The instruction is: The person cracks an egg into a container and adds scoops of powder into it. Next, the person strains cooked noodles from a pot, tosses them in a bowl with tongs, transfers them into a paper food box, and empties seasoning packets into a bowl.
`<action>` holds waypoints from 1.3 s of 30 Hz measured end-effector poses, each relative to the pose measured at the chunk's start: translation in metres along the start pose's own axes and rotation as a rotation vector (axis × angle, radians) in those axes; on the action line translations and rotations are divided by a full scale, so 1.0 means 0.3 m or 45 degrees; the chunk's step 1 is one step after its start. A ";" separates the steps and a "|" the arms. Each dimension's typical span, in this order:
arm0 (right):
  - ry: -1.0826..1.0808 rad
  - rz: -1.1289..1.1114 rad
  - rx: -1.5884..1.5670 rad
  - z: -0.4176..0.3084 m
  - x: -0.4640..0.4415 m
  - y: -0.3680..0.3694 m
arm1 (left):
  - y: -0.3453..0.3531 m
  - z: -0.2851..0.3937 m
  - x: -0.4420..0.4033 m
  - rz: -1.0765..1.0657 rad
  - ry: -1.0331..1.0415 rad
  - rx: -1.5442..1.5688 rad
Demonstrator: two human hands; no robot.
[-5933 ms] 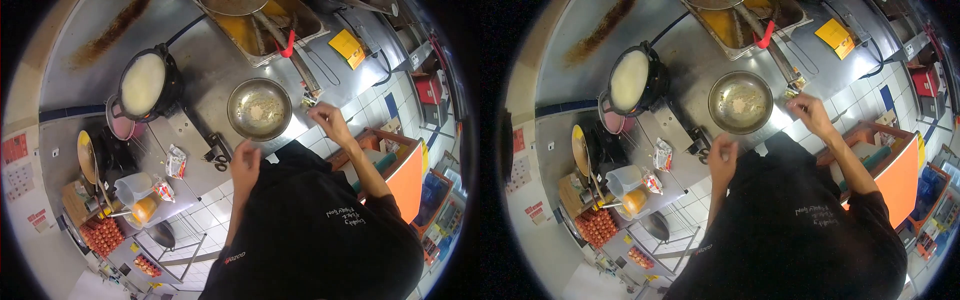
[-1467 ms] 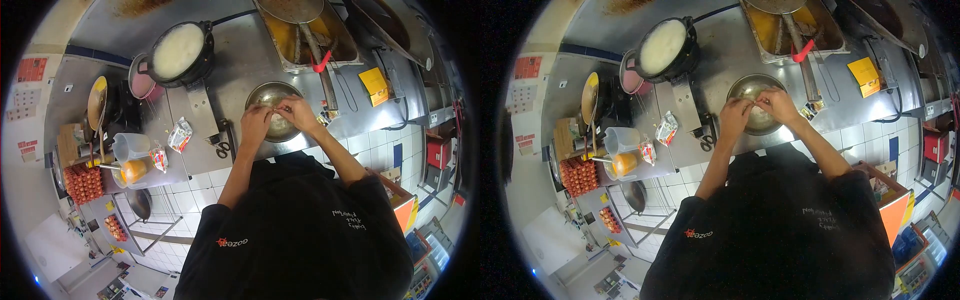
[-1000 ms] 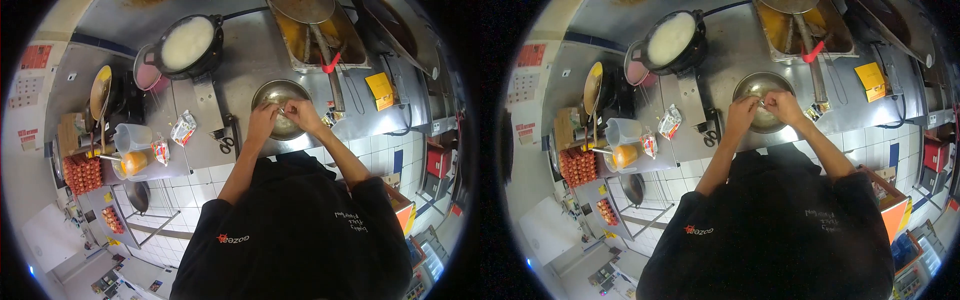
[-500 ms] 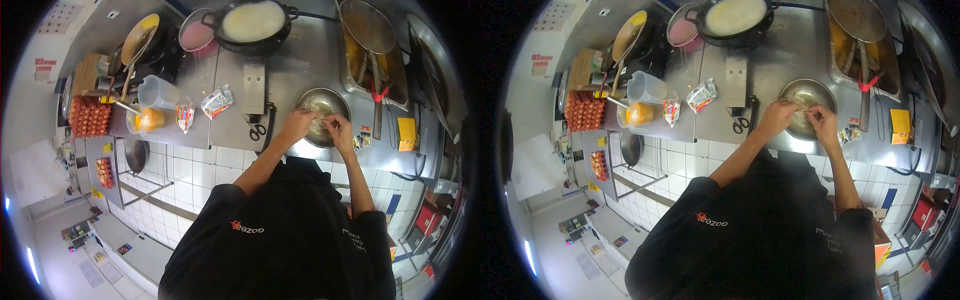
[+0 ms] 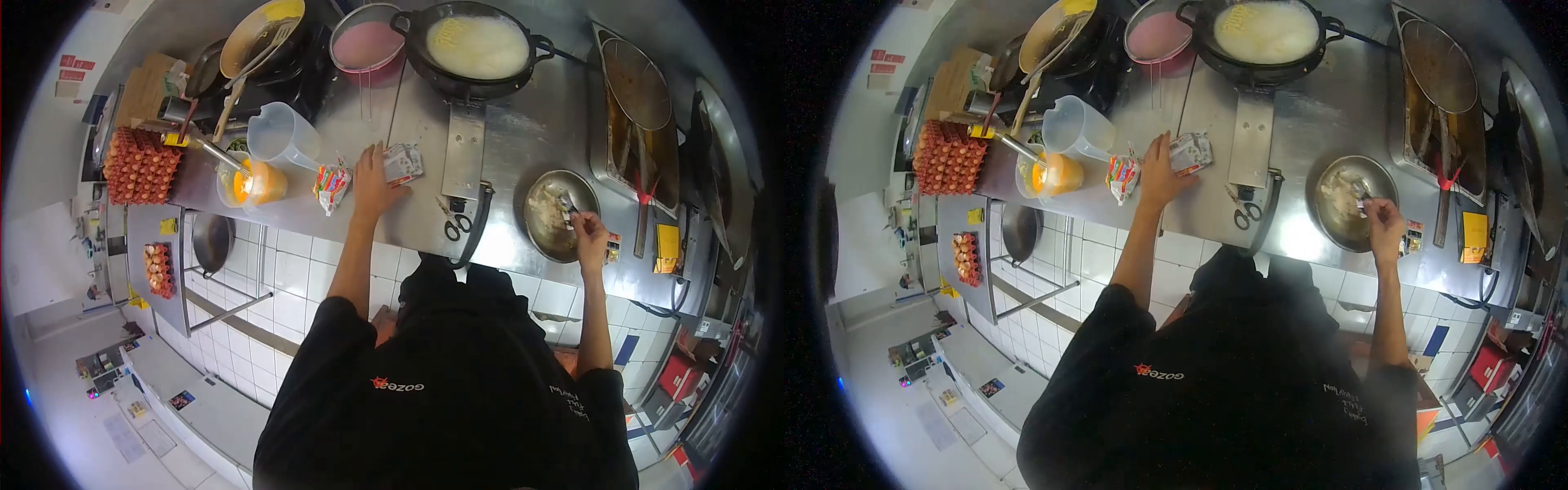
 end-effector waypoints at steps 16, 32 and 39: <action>-0.090 -0.540 0.358 -0.673 0.008 1.150 | -0.045 -0.104 0.049 -0.009 -0.104 0.568; -0.574 -0.773 0.534 -0.765 0.088 1.224 | 0.004 -0.034 0.071 -0.165 -0.072 0.705; -0.616 -0.566 0.900 -0.757 0.086 1.209 | 0.031 -0.056 0.073 -0.131 -0.096 0.554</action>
Point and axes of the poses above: each hand's wrist, its own x-axis away from the middle knuckle, its own y-axis out of the palm, z = x × y, the point moved 8 cm from there along -x, towards the middle knuckle, and after that the axes turned 3 degrees about x, right-handed, at the moved point
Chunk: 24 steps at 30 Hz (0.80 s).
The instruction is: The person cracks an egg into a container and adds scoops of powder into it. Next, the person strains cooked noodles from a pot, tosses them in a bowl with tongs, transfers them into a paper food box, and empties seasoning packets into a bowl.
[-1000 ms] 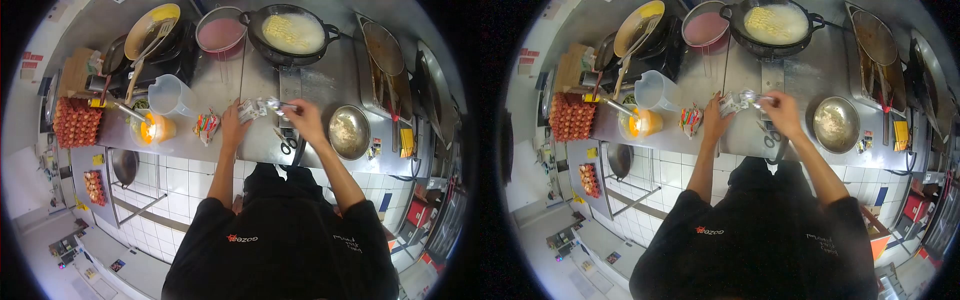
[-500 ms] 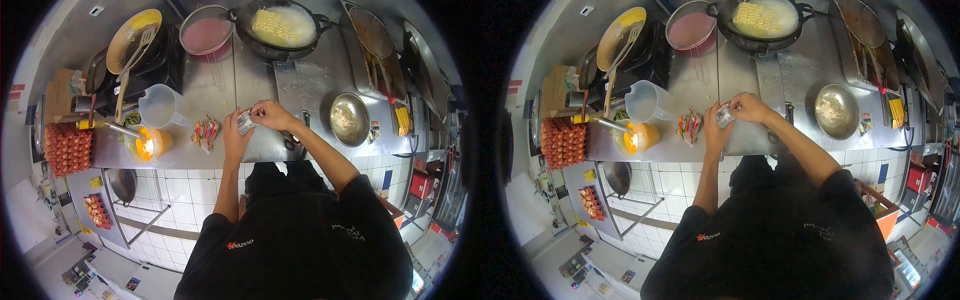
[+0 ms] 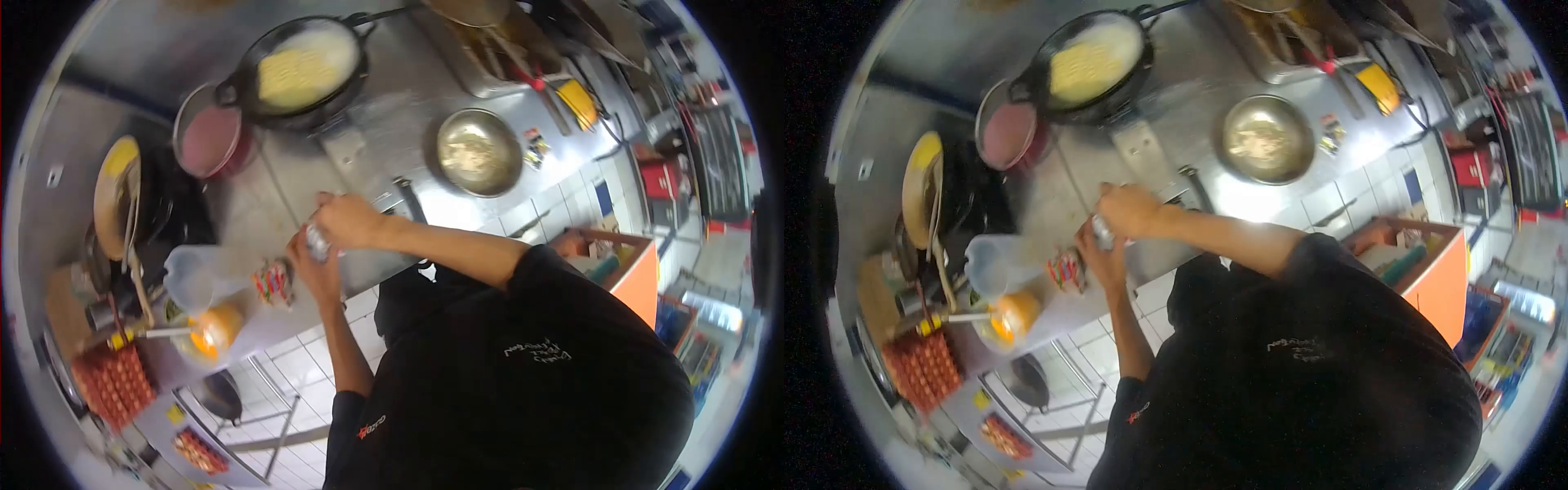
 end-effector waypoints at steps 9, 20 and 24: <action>0.364 0.453 -0.808 0.367 0.771 -0.350 | -0.020 0.051 -0.023 0.144 -0.087 -0.431; 1.370 0.774 0.076 1.643 1.244 -0.361 | 0.371 0.525 0.189 -0.121 0.223 -0.182; 1.488 0.659 -0.433 1.767 1.292 -0.309 | 0.613 0.741 0.236 -0.368 0.411 -0.117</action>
Point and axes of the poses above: each hand's wrist, its own x-axis away from the middle knuckle, its own y-axis out of the palm, z = x × y, the point moved 8 cm from there along -x, towards the middle knuckle, and after that the axes turned 3 degrees about x, right-handed, at the moved point
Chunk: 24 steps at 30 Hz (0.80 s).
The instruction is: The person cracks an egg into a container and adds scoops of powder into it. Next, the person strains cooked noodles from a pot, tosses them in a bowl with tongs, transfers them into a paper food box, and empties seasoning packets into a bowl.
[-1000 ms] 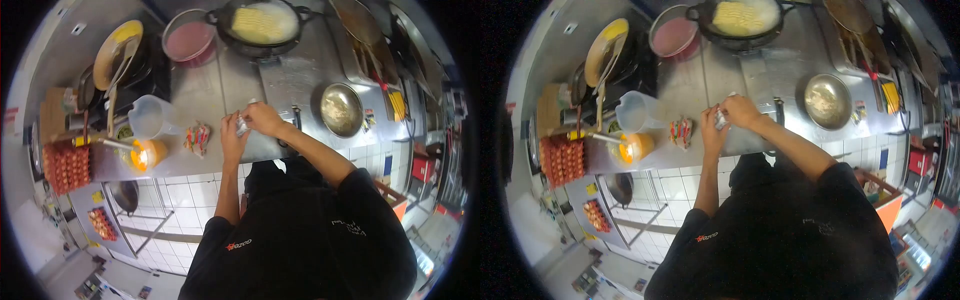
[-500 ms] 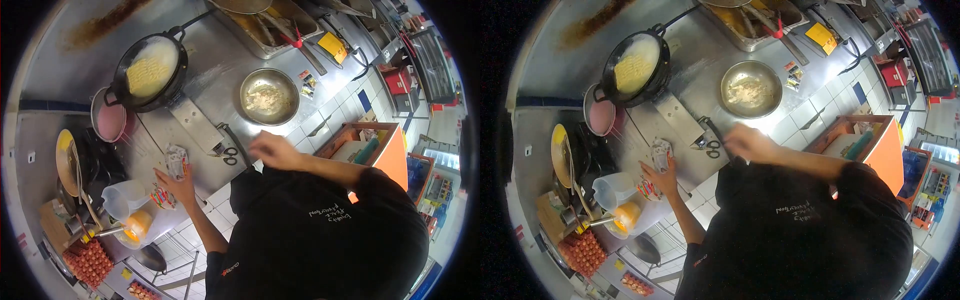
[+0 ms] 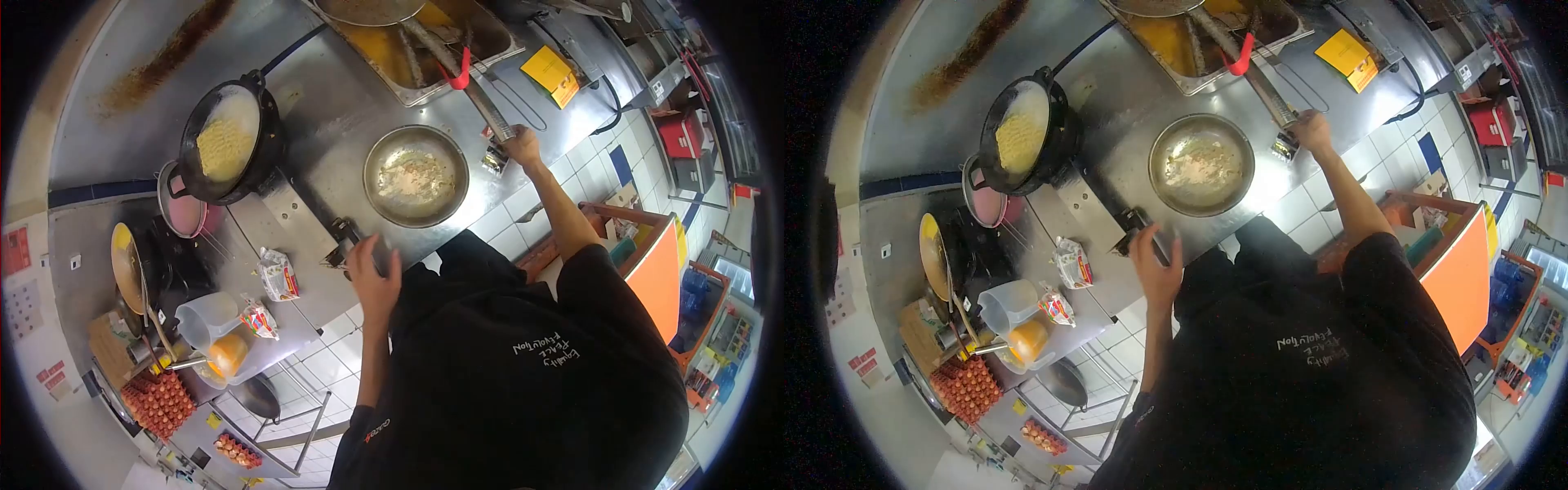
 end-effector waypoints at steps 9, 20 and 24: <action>-0.127 -0.689 -0.936 -0.253 0.619 -0.076 | 0.378 0.138 0.012 -0.401 -0.670 1.296; -0.829 -1.100 -0.230 -0.861 1.144 0.499 | -0.173 -0.397 0.337 0.458 -1.140 1.516; -1.490 -0.652 0.552 -0.918 1.290 0.755 | -0.370 -0.503 0.442 0.772 -1.194 1.606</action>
Point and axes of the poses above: each hand's wrist, its own x-axis away from the middle knuckle, its own y-axis out of the palm, z = x × y, the point moved 8 cm from there along -x, towards the middle knuckle, and after that the axes turned 3 degrees about x, right-handed, at the moved point
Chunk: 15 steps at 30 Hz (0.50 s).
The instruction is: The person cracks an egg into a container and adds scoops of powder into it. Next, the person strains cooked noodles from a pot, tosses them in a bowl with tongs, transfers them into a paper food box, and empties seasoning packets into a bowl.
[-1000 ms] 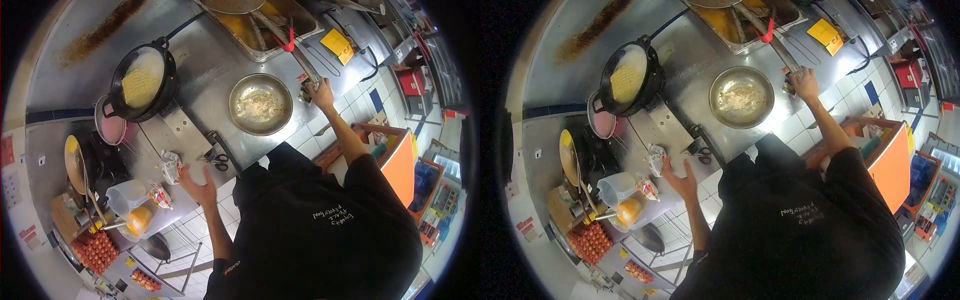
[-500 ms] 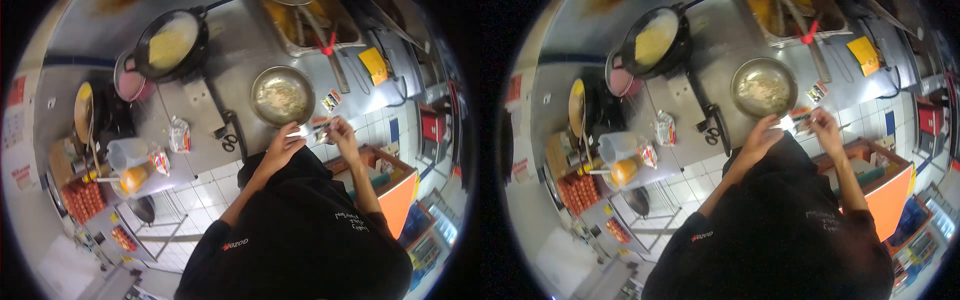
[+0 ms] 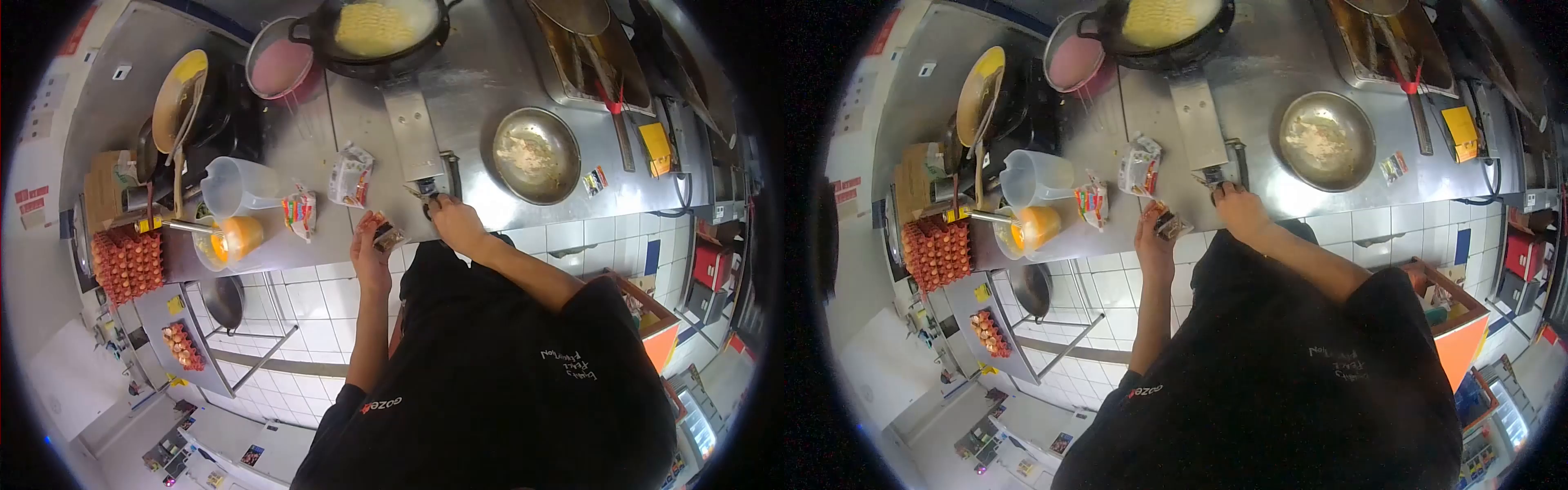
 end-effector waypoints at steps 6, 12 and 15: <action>0.088 -0.127 0.287 -0.063 -0.097 0.047 | -0.083 0.030 -0.063 -0.069 -0.008 -0.033; 0.016 -0.236 -0.191 -0.042 -0.086 0.135 | -0.042 0.089 -0.094 -0.056 0.081 -0.093; 0.172 -0.448 -0.986 -0.007 -0.015 0.007 | 0.053 0.106 -0.101 -0.094 -0.013 -0.092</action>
Point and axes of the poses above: each hand's wrist, its own x-axis away from the middle knuckle, its own y-axis out of the palm, z = x × y, the point moved 8 cm from there along -x, towards the middle knuckle, and after that the axes turned 3 degrees about x, right-handed, at the moved point
